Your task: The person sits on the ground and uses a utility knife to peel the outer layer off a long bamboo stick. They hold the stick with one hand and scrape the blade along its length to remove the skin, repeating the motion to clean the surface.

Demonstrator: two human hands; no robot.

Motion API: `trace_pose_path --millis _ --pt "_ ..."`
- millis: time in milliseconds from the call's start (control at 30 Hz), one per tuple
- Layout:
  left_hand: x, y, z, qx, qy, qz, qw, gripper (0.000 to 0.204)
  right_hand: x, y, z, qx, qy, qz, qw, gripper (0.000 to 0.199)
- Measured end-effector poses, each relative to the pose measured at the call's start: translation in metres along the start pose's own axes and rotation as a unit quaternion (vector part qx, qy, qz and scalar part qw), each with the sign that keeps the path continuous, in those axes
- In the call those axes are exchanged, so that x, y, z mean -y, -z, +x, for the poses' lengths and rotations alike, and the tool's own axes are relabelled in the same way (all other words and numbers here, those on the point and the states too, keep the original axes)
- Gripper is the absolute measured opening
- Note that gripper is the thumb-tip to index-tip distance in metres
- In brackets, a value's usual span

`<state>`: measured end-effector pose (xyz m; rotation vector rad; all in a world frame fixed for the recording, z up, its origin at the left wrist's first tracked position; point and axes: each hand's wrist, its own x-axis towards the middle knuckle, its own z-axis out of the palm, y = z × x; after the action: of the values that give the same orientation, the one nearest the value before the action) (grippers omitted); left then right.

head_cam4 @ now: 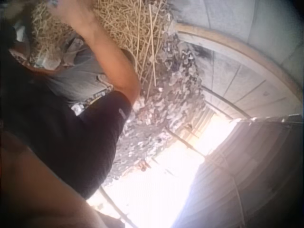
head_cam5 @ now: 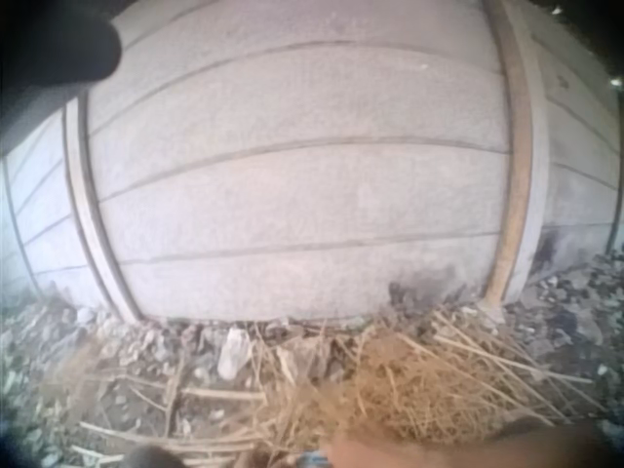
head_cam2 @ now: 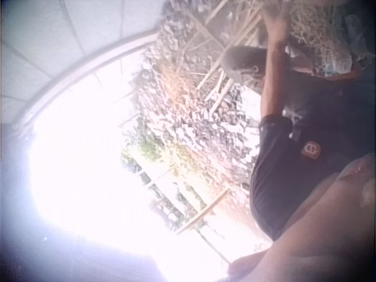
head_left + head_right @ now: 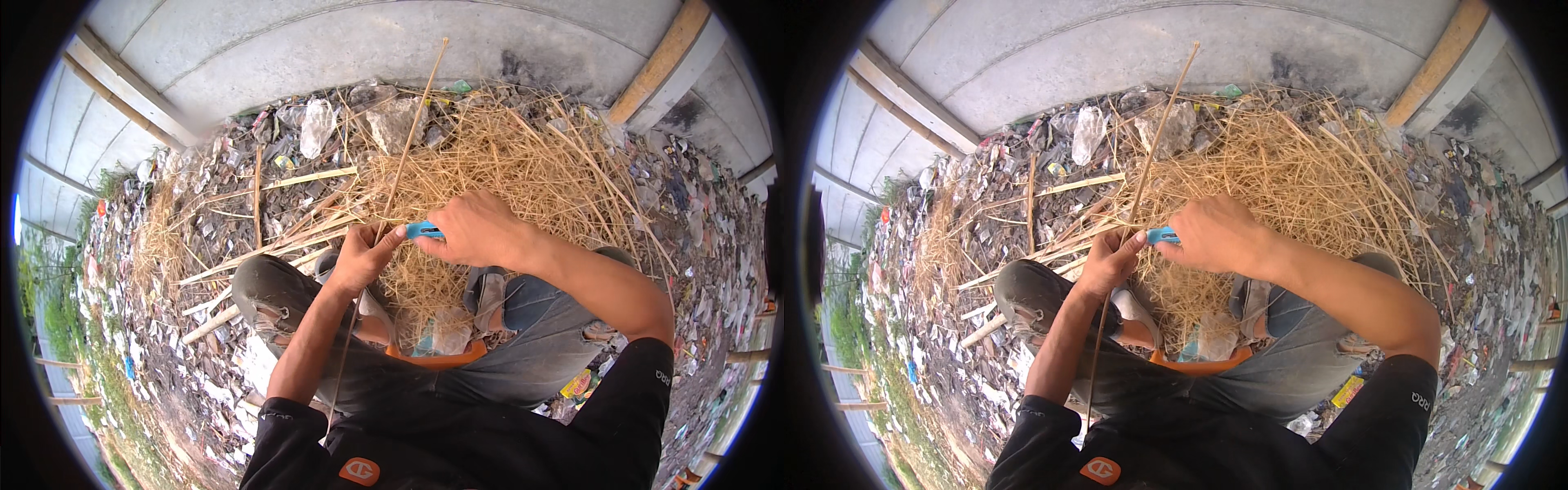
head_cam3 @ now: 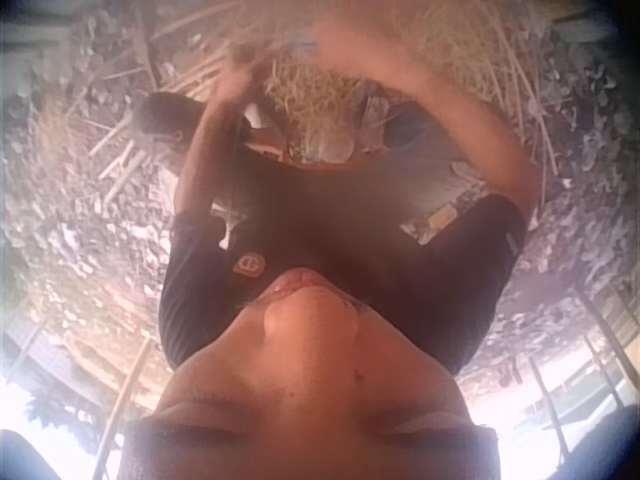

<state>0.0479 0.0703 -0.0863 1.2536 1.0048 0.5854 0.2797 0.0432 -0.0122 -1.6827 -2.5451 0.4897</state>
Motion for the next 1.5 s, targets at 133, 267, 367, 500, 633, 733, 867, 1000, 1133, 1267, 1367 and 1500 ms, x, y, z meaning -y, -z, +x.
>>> trace_pose_path --millis 133,267,367,500,633,733,867,1000,1133,1267,1367,1500 --pt "-0.005 -0.002 -0.004 0.003 -0.007 0.008 1.000 0.028 -0.002 0.000 0.004 0.029 0.010 0.002 1.000 0.049" --pt "-0.002 0.002 -0.005 0.015 -0.018 0.002 1.000 0.021 0.000 0.008 0.002 0.045 0.007 0.003 0.999 0.048" --pt "0.001 0.004 -0.004 0.011 -0.025 0.027 0.999 0.018 -0.004 0.016 -0.001 0.043 -0.019 0.001 0.999 0.047" --pt "0.012 0.018 -0.004 -0.012 -0.021 0.041 0.999 0.018 -0.028 0.034 0.003 0.008 -0.092 -0.014 0.996 0.047" --pt "0.024 0.025 -0.002 -0.020 -0.023 0.044 0.999 0.021 -0.035 0.052 -0.004 -0.034 -0.125 -0.009 0.991 0.049" --pt "0.026 0.026 0.002 -0.025 -0.021 0.043 0.999 0.032 -0.029 0.054 -0.006 -0.039 -0.098 -0.005 0.994 0.047" --pt "0.009 0.010 -0.003 -0.124 -0.065 0.201 0.970 0.073 -0.031 0.043 -0.004 -0.027 -0.078 0.001 0.997 0.045" --pt "0.028 0.014 0.003 -0.097 -0.128 0.171 0.972 0.075 -0.028 0.037 -0.001 -0.006 -0.073 0.004 0.997 0.045" --pt "0.022 0.013 -0.001 -0.051 -0.062 0.110 0.991 0.069 -0.022 0.039 -0.002 0.020 -0.078 0.002 0.997 0.046" --pt "0.017 0.011 -0.002 -0.020 -0.052 0.066 0.996 0.062 -0.024 0.028 -0.001 0.009 -0.063 0.007 0.998 0.045" --pt "0.013 0.017 -0.003 0.019 -0.024 0.038 0.999 0.056 -0.020 0.027 0.001 0.018 -0.050 0.011 0.999 0.046" --pt "0.011 0.012 -0.003 0.017 -0.033 0.048 0.998 0.039 -0.019 0.021 0.003 0.024 -0.050 0.011 0.998 0.046"
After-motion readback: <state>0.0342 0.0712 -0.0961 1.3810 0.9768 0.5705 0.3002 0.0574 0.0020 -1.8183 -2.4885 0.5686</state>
